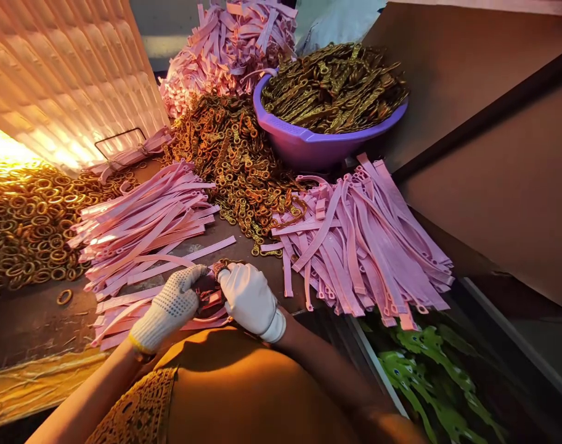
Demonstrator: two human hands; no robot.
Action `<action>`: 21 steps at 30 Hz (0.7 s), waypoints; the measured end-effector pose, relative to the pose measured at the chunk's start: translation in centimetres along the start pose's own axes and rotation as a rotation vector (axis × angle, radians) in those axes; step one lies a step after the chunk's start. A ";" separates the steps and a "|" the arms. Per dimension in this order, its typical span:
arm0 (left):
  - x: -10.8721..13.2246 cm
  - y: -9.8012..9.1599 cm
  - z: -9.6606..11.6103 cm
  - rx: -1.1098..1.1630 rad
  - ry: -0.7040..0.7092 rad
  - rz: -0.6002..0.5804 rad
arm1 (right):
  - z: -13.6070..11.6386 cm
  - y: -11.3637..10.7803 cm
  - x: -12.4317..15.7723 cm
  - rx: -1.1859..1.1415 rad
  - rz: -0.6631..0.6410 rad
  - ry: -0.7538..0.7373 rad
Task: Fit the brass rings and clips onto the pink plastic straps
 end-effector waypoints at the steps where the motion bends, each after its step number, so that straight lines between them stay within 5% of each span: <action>1: 0.0 -0.1 0.0 -0.049 0.067 0.023 | -0.2 0.2 0.2 0.032 0.046 -0.022; 3: 0.2 -0.1 -0.1 -0.082 0.131 -0.002 | -0.4 0.8 0.8 0.051 0.115 -0.029; 7: 0.6 0.0 -1.0 0.019 -0.009 -0.198 | -0.4 1.3 1.4 0.025 0.167 -0.013; 12: 0.6 0.0 -1.2 -0.154 0.178 -0.100 | -0.7 1.4 1.8 0.003 0.094 -0.048; 17: 1.4 0.3 -2.3 -0.125 0.127 -0.079 | -0.7 1.8 1.9 -0.140 -0.079 0.094; 21: 2.4 -0.5 -1.6 -0.019 0.110 -0.055 | -0.5 0.0 1.0 -0.346 -0.117 0.009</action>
Point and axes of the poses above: each hand's wrist, its own x-axis away from the middle knuckle, its own y-axis out of the palm, z = x × y, the point moved 4 cm from there along -x, towards the middle knuckle, and after that the axes turned 2 degrees about -x, right-handed, at the moved point
